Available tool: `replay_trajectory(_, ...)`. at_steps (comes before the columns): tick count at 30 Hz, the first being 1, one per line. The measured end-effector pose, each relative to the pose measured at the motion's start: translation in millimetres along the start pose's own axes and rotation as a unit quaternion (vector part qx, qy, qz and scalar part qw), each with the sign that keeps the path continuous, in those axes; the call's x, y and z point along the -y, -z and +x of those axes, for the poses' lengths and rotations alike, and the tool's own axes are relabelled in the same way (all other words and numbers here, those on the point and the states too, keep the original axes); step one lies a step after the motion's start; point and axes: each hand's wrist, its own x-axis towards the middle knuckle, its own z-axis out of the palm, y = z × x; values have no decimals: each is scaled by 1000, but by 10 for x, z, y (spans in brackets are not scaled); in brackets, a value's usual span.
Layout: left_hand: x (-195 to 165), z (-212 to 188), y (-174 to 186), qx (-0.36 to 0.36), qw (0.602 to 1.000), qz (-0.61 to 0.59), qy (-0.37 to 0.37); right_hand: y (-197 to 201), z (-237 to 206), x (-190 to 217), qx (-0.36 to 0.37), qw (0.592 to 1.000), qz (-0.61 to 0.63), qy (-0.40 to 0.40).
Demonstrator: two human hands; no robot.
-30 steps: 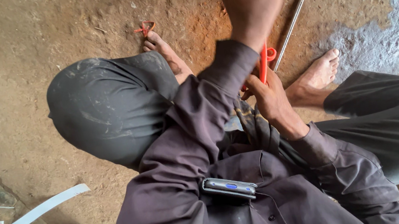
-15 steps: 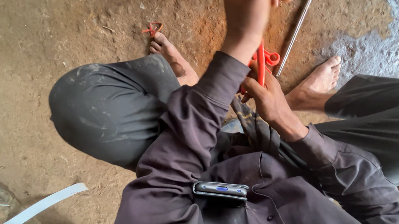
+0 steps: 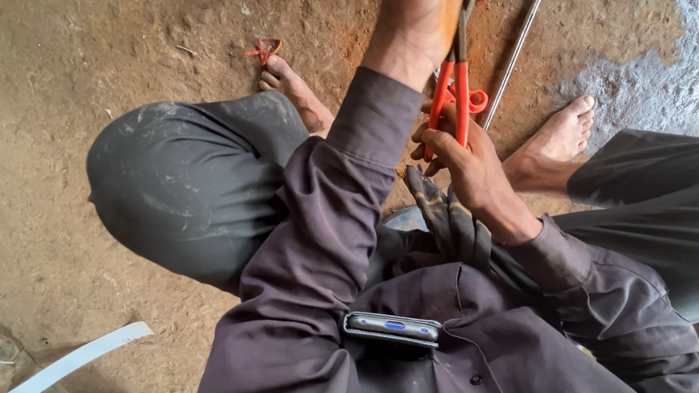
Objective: The person sits on the floor and uses red-handled pliers to repeatedly pull and trim the ends of copper wires protruding from a rusty cylindrical metal object. The person adjusts the wire position and cuts small sections multiple times.
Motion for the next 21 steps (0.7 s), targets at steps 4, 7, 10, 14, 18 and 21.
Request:
replay_trajectory(4,-266,-62,53,5,999,47,7,-6,-12,30,-7,1000,-22,-3)
replay_trajectory(7,-480,-155,59,35,998,-45,15,-6,-19,54,-5,1000,-14,0)
replay_trajectory(10,-582,-185,3,18,993,-118,24,-17,-28,76,-2,1000,0,9)
replay_trajectory(14,-477,-185,-124,-50,998,-27,18,-43,-64,93,-19,999,-19,20)
replay_trajectory(18,-264,-185,-142,-90,991,95,-16,-45,-105,86,-15,998,-51,34)
replay_trajectory(21,-126,-139,-69,-102,993,54,-29,-48,-111,48,-1,998,-52,31)
